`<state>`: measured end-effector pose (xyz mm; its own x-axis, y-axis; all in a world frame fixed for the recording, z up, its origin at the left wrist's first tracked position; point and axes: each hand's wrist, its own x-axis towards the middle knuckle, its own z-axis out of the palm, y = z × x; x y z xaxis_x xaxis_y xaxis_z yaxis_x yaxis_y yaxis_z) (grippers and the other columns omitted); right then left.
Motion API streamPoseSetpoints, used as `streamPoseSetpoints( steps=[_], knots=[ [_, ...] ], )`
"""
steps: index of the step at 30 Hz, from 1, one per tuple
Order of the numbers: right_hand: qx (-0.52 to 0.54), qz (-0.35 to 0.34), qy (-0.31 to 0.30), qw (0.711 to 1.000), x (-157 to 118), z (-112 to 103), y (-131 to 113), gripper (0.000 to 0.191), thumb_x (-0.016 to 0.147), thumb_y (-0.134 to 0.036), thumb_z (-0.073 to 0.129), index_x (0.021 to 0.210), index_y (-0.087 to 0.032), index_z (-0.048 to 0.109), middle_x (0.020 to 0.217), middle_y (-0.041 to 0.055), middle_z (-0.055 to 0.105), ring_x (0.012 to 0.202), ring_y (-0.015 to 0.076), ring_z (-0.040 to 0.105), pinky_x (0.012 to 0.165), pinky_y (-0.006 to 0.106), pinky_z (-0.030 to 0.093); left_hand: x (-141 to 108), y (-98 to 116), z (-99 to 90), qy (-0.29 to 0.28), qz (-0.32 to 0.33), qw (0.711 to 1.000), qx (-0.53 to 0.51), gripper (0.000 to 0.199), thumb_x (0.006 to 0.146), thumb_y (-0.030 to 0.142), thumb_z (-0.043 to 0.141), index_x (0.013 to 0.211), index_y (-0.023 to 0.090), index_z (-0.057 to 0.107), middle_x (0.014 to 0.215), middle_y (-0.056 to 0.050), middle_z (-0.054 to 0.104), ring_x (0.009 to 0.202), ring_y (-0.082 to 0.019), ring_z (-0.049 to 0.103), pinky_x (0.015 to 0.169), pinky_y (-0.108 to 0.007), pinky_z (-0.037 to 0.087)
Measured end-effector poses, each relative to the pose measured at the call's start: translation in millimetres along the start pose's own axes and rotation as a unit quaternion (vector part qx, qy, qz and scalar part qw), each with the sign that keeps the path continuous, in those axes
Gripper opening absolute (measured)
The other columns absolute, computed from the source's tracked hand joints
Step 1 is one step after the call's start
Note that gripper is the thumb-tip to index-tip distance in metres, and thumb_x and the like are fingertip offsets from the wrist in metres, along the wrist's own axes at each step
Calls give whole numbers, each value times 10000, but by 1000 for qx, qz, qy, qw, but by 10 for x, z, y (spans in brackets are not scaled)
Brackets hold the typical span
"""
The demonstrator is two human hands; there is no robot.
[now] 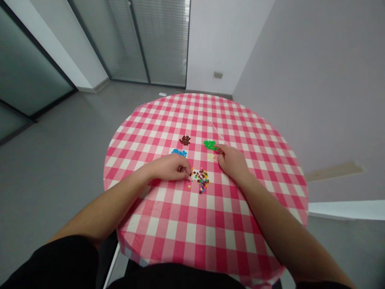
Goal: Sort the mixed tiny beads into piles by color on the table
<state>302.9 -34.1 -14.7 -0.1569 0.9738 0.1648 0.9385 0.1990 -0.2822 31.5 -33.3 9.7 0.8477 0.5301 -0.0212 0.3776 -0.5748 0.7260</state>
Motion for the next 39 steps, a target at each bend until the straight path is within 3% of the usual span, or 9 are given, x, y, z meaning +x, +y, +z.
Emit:
streamPoseSetpoints(
  steps=[3,6,10,14,23,35,39],
  knots=[
    [20,-13,11,1000,-11,-9,-4,394,886,-181,522,1248,-159,674,1071,103,748,921,256,677,765,349,496,1,-15,-3,3,-7,1000,8,179,776,96,607,869,157,747,820,-36,728,721,-138,634,681,-229,455],
    [64,-80,-3,995,-64,-46,-68,277,914,-236,539,1103,-161,727,984,95,747,848,219,664,730,322,476,10,11,1,-5,-4,1000,19,184,775,80,609,868,156,749,820,-32,727,722,-137,633,676,-232,446],
    [101,-218,-102,965,-187,-91,-247,178,908,-226,583,951,-186,751,905,69,742,817,188,645,708,289,436,36,77,41,-30,6,999,39,150,818,126,638,886,180,761,845,-24,731,733,-132,631,670,-227,430],
    [94,-275,-177,940,-271,-83,-401,177,913,-219,593,961,-196,762,880,58,736,795,176,627,678,277,392,73,89,121,-36,-6,996,83,122,838,184,669,893,195,778,876,-31,732,778,-144,642,698,-237,428],
    [91,-258,-190,943,-282,-63,-507,218,860,-169,568,929,-208,770,834,34,721,770,167,591,655,280,340,110,112,188,-18,-14,992,123,123,855,227,668,784,174,752,843,-33,727,797,-157,659,726,-258,421],
    [73,-217,-198,953,-287,-141,-520,191,802,-153,553,783,-188,740,750,41,691,684,157,547,615,282,313,114,90,206,-16,9,993,115,108,828,183,648,804,176,753,849,-42,725,802,-162,654,731,-255,428],
    [78,-224,-197,951,-283,-138,-520,213,799,-146,558,842,-195,760,781,36,706,701,155,554,620,280,309,117,106,207,-23,13,993,114,129,841,181,638,821,186,765,838,-38,719,789,-157,645,729,-256,424]
  ],
)
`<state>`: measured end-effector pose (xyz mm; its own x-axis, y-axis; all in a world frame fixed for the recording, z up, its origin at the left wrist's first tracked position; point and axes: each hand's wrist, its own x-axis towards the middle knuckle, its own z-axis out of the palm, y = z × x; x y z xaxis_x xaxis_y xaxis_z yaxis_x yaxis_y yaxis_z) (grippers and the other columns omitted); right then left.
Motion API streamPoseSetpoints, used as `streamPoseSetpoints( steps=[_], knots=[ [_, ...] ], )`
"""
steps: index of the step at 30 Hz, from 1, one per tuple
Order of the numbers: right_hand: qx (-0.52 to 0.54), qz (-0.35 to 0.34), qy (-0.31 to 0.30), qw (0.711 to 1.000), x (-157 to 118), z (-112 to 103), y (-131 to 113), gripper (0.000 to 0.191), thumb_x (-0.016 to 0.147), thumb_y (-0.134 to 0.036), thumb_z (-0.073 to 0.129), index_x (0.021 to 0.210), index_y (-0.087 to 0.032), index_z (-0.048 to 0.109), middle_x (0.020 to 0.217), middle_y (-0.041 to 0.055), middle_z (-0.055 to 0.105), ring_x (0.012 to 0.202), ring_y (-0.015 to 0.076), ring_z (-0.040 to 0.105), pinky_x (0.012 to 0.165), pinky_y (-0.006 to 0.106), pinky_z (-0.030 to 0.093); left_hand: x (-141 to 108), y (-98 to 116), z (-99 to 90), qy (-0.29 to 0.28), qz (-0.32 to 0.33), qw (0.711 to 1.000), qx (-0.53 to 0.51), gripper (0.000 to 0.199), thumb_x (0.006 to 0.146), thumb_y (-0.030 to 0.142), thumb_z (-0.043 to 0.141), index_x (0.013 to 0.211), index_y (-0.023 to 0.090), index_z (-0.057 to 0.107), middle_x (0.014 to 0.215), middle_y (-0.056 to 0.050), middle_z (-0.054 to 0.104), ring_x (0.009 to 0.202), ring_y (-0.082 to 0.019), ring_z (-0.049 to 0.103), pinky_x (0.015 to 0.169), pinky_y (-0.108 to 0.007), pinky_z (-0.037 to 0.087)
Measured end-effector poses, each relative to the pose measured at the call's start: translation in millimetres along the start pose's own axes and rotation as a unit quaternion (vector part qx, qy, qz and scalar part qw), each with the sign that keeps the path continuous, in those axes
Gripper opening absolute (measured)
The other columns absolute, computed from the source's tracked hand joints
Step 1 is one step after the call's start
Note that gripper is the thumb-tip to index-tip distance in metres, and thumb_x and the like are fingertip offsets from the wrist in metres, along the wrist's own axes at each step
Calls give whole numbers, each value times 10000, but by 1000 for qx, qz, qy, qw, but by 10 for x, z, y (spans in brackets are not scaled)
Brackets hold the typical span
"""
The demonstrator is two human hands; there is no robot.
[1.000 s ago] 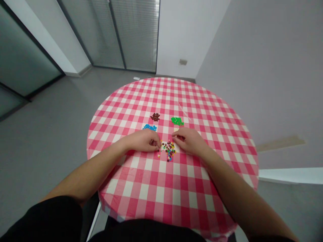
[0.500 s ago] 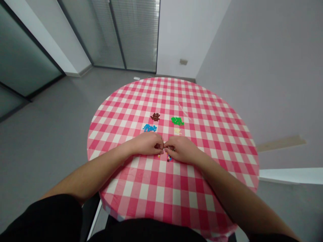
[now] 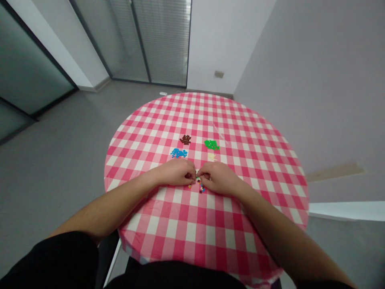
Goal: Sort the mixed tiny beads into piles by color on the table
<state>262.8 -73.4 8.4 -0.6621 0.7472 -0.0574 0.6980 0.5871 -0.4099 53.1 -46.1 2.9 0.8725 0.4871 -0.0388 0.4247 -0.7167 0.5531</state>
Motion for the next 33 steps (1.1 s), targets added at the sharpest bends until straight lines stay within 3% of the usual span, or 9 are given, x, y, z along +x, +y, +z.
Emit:
streamPoseSetpoints(
  steps=[8,17,23,33],
  knots=[
    [12,-21,-4,1000,-4,35,14,237,842,-178,556,905,-212,782,767,30,712,680,151,551,612,277,300,-21,-28,-11,-1,-4,1000,-11,154,765,112,615,775,178,754,828,-31,721,779,-155,640,721,-250,421],
    [55,-36,-22,998,-37,41,34,269,815,-116,531,920,-211,760,863,21,734,731,142,595,639,261,336,-92,-52,-150,48,-40,993,-101,129,780,123,625,820,166,740,787,-16,732,718,-129,637,677,-222,433],
    [18,-26,-17,999,-27,51,-33,186,843,-166,550,804,-192,730,813,29,715,719,150,582,611,273,302,-120,-151,-135,77,-40,976,-200,112,772,126,639,828,151,733,799,-29,748,723,-130,670,657,-216,476],
    [14,-30,-39,999,-46,71,-88,147,837,-149,593,768,-198,714,847,24,728,763,159,603,618,277,307,-124,-160,-140,94,-56,962,-248,96,797,162,636,831,138,723,790,-47,739,696,-128,659,649,-232,490]
  ],
)
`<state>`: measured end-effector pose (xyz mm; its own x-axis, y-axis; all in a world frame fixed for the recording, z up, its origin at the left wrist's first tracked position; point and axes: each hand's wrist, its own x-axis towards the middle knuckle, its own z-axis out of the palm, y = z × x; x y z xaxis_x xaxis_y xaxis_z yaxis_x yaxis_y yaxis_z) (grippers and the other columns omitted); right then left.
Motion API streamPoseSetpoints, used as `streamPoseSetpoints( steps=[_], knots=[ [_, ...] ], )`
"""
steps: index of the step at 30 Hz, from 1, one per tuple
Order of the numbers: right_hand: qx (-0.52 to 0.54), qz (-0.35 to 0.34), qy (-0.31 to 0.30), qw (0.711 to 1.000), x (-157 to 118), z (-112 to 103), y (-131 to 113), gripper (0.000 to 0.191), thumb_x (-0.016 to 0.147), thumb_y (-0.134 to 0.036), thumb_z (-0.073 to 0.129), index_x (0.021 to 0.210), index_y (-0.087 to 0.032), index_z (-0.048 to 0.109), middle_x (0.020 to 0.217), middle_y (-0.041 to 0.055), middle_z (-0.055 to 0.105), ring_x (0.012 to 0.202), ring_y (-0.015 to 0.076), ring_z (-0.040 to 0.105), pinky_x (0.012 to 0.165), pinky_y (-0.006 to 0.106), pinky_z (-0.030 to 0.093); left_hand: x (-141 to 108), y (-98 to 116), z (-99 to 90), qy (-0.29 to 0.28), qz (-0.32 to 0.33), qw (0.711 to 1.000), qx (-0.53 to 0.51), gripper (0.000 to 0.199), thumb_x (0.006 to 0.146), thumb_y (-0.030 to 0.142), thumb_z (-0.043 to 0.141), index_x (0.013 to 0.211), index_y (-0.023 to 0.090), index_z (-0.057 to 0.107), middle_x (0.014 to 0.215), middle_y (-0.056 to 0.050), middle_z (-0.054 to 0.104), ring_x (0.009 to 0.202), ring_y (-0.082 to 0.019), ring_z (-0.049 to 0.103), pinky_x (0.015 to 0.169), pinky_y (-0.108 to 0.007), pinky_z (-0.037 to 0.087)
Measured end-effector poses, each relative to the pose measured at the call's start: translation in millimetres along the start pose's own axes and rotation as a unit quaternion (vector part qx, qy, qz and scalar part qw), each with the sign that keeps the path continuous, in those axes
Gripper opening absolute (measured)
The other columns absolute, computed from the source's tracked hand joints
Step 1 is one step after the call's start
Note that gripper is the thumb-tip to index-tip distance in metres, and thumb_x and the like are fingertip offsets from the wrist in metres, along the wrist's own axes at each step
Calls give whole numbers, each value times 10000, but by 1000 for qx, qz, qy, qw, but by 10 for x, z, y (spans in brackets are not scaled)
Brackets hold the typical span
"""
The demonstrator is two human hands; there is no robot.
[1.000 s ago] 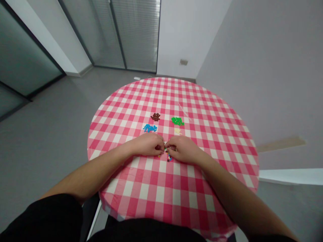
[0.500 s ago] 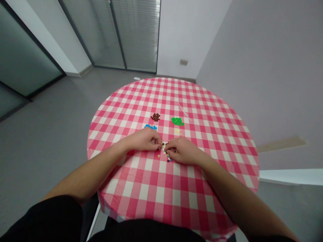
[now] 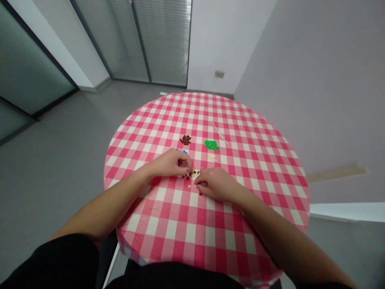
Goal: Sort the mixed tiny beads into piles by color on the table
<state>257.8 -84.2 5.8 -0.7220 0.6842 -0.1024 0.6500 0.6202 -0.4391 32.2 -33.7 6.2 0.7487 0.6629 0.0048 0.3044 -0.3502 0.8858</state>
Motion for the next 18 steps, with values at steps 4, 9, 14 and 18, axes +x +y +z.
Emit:
streamPoseSetpoints(
  steps=[4,9,14,18],
  knots=[
    [21,11,-13,1000,2,-28,-19,145,817,-139,601,774,-201,725,817,18,729,724,152,591,600,273,295,-2,-8,4,9,3,1000,-2,95,792,133,625,810,142,718,794,-47,741,732,-137,678,674,-237,505],
    [18,28,-2,999,-14,-13,-19,217,757,-104,578,839,-217,745,790,14,721,678,145,560,573,264,280,1,-26,12,2,12,1000,1,107,790,113,624,833,143,717,822,-48,744,749,-133,682,693,-242,515],
    [34,31,-5,999,-8,-9,-4,175,771,-127,597,811,-211,744,779,12,721,688,147,577,573,263,287,10,-3,22,-4,5,1000,25,116,763,107,649,845,135,726,810,-54,738,719,-136,670,655,-243,504],
    [39,21,-16,999,10,-20,-6,168,821,-124,581,772,-191,727,784,18,718,701,144,579,590,264,299,16,3,22,-7,13,1000,21,114,770,105,645,848,133,722,811,-52,738,728,-133,673,663,-237,506]
  ],
)
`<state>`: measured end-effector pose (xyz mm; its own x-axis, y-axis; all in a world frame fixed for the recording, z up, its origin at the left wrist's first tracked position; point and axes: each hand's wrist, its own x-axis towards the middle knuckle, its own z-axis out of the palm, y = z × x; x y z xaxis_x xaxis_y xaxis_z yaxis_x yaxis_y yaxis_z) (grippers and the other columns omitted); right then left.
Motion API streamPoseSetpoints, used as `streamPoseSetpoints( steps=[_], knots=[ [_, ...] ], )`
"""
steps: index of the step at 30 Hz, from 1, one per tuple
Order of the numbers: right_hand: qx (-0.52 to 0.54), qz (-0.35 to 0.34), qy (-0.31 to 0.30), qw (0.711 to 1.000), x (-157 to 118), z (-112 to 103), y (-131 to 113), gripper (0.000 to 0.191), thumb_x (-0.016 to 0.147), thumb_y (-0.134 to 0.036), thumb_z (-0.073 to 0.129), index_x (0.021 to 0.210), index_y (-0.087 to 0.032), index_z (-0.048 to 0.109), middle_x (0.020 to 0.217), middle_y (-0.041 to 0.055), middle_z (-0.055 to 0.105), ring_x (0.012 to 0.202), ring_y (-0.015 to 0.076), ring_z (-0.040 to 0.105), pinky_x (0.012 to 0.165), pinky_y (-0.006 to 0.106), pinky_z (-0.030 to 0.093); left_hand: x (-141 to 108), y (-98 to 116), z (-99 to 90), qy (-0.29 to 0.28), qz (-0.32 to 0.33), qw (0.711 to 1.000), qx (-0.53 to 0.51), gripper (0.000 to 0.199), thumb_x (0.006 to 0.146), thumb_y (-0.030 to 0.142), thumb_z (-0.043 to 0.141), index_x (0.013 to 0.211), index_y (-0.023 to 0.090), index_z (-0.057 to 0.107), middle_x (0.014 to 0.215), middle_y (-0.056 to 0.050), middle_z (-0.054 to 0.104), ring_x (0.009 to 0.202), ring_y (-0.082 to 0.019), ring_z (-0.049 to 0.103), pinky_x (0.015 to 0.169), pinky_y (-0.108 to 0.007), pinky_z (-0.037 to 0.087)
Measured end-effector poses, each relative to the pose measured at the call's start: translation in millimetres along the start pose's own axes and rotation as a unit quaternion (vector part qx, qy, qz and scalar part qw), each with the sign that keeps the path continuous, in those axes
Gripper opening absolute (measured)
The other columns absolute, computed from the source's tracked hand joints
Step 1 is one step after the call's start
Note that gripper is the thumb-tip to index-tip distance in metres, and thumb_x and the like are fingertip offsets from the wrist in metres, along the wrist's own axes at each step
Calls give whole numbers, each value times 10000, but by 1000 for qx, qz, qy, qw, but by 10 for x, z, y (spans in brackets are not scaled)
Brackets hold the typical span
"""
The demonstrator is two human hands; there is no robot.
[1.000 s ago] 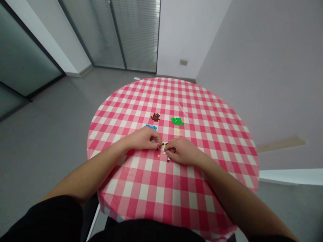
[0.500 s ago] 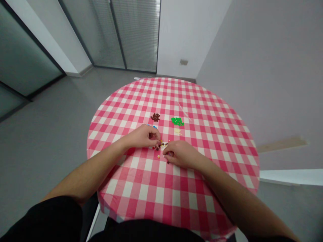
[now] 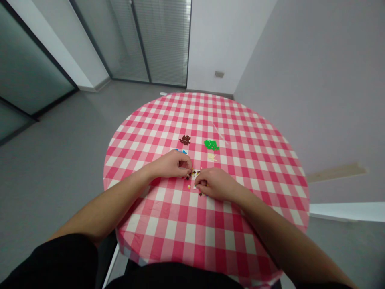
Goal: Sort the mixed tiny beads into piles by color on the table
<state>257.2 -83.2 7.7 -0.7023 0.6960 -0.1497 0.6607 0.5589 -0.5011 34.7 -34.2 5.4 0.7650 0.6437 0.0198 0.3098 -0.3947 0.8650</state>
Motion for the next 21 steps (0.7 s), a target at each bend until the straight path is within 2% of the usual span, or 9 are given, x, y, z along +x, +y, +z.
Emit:
streamPoseSetpoints(
  steps=[6,11,15,17,21],
  knots=[
    [-26,-38,26,999,13,46,2,137,836,-125,566,763,-163,676,798,38,688,713,147,560,618,266,316,-4,-39,13,5,12,1000,4,118,761,95,643,839,143,719,796,-34,735,723,-126,669,659,-219,494],
    [29,-27,106,994,-4,45,48,103,713,-85,596,707,-170,654,688,15,654,616,128,540,577,248,335,-3,-9,16,7,0,1000,-19,110,756,99,631,818,140,713,785,-37,739,716,-141,682,657,-225,508],
    [141,-2,200,970,-19,35,143,131,681,-95,595,755,-177,667,679,5,660,584,122,575,571,230,414,3,25,15,12,-10,1000,-23,124,750,95,619,808,146,716,782,-41,744,719,-149,692,673,-236,524],
    [194,6,224,955,-14,36,196,107,690,-129,599,756,-180,665,701,15,671,594,130,599,570,235,448,4,27,15,14,-12,1000,-17,134,745,93,618,810,149,721,778,-40,745,713,-146,692,668,-232,521],
    [218,18,281,934,14,17,307,53,671,-186,596,707,-184,636,741,37,687,655,161,627,611,268,486,2,11,17,12,-11,1000,-15,130,751,109,618,819,146,722,793,-51,748,717,-150,694,672,-239,523]
  ],
)
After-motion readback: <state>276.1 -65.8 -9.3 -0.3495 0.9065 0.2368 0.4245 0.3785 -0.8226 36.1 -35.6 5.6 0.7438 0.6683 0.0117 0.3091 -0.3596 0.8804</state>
